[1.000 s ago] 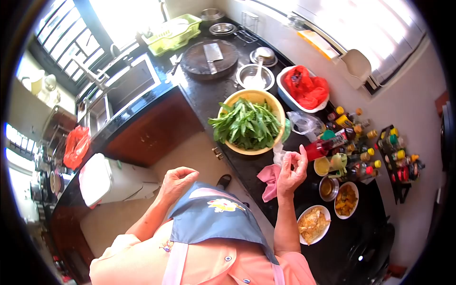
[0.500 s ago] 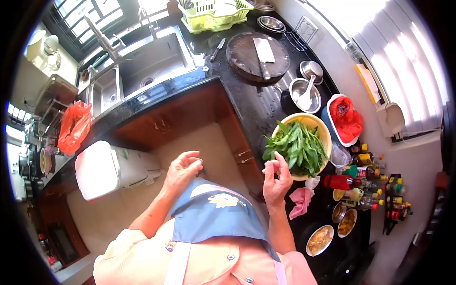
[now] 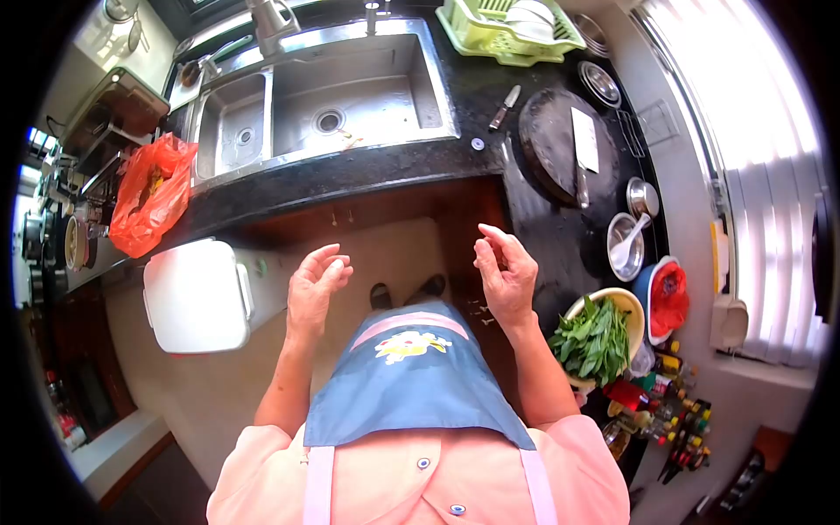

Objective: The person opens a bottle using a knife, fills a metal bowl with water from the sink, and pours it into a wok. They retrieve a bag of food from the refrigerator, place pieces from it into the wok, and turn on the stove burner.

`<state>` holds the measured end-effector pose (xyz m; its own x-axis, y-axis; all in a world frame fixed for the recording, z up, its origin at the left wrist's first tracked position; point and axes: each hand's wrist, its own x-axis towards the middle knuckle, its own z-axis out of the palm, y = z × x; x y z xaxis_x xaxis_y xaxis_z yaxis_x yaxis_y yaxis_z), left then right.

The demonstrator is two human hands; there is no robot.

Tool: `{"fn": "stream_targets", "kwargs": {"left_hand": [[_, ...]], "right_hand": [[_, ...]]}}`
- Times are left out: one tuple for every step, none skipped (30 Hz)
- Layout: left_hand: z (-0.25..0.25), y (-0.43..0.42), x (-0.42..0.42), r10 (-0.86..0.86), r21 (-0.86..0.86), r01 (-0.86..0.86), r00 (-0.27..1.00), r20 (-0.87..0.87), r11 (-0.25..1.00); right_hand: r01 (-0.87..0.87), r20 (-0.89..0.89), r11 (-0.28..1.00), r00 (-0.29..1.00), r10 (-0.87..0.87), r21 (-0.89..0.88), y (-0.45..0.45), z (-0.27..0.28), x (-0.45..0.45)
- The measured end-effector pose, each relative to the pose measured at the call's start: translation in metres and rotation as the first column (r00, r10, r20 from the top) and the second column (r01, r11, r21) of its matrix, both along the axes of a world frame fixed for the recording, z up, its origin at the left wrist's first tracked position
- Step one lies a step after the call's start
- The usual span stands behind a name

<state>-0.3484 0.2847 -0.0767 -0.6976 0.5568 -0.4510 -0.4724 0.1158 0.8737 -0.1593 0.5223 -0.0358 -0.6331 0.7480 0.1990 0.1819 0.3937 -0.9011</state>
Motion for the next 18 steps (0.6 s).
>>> {"fn": "stream_targets", "kwargs": {"left_hand": [[-0.003, -0.002, -0.002, 0.032, -0.013, -0.032, 0.999, 0.017, 0.999], [-0.005, -0.004, -0.004, 0.059, -0.024, -0.059, 0.998, 0.032, 0.998], [-0.006, -0.004, -0.006, 0.103, -0.042, -0.102, 0.994, 0.033, 0.994], [-0.007, -0.003, -0.008, 0.132, -0.054, -0.130, 0.991, 0.037, 0.990], [-0.009, -0.001, -0.010, 0.153, -0.064, -0.150, 0.987, 0.041, 0.987], [-0.014, 0.000, -0.013, 0.174, -0.067, -0.171, 0.984, 0.044, 0.983], [-0.019, 0.000, -0.019, 0.195, -0.068, -0.192, 0.980, 0.043, 0.979], [-0.022, 0.003, -0.024, 0.212, -0.078, -0.208, 0.976, 0.045, 0.975], [-0.024, 0.007, -0.030, 0.235, -0.088, -0.230, 0.971, 0.044, 0.969], [-0.025, 0.015, -0.035, 0.245, -0.089, -0.241, 0.969, 0.034, 0.966], [-0.024, 0.025, -0.040, 0.257, -0.092, -0.253, 0.966, 0.024, 0.963], [-0.022, 0.037, -0.045, 0.281, -0.097, -0.278, 0.959, 0.026, 0.956], [-0.017, 0.051, -0.052, 0.310, -0.124, -0.302, 0.950, 0.049, 0.945], [-0.012, 0.067, -0.057, 0.323, -0.127, -0.315, 0.945, 0.051, 0.941], [-0.008, 0.082, -0.062, 0.339, -0.132, -0.330, 0.939, 0.056, 0.935], [-0.004, 0.097, -0.066, 0.339, -0.132, -0.331, 0.939, 0.050, 0.934], [-0.002, 0.111, -0.070, 0.343, -0.134, -0.334, 0.938, 0.047, 0.933], [0.000, 0.125, -0.073, 0.349, -0.137, -0.341, 0.936, 0.044, 0.930]], "right_hand": [[-0.037, -0.004, 0.999, 0.999, 0.037, 0.009, 0.007, -0.003, -0.014], [-0.068, -0.011, 0.997, 0.998, 0.069, 0.019, 0.015, -0.006, -0.027], [-0.085, -0.018, 0.996, 0.996, 0.086, 0.036, 0.027, -0.007, -0.039], [-0.062, 0.002, 0.993, 0.998, 0.062, 0.098, 0.046, -0.010, -0.048], [0.005, -0.010, 0.976, 1.000, -0.003, 0.220, 0.073, -0.014, -0.058], [0.084, 0.031, 0.973, 0.995, -0.093, 0.215, 0.106, -0.017, -0.066], [0.154, -0.024, 0.965, 0.988, -0.153, 0.211, 0.149, -0.030, -0.072], [0.226, -0.006, 0.962, 0.974, -0.227, 0.151, 0.185, -0.018, -0.078], [0.309, -0.017, 0.942, 0.951, -0.310, 0.133, 0.229, -0.023, -0.082], [0.386, 0.016, 0.913, 0.920, -0.391, 0.130, 0.280, -0.032, -0.082], [0.413, 0.052, 0.905, 0.906, -0.419, 0.098, 0.331, -0.038, -0.079], [0.488, -0.016, 0.873, 0.873, -0.488, -0.003, 0.380, -0.047, -0.078], [0.502, -0.062, 0.857, 0.858, -0.511, -0.115, 0.424, -0.050, -0.074], [0.558, -0.042, 0.802, 0.815, -0.578, -0.216, 0.464, -0.053, -0.071], [0.603, -0.012, 0.735, 0.771, -0.637, -0.312, 0.501, -0.058, -0.067], [0.617, 0.068, 0.725, 0.774, -0.630, -0.307, 0.537, -0.064, -0.059], [0.629, 0.149, 0.718, 0.774, -0.616, -0.299, 0.570, -0.071, -0.051], [0.676, 0.215, 0.677, 0.736, -0.642, -0.291, 0.601, -0.082, -0.045]]}}
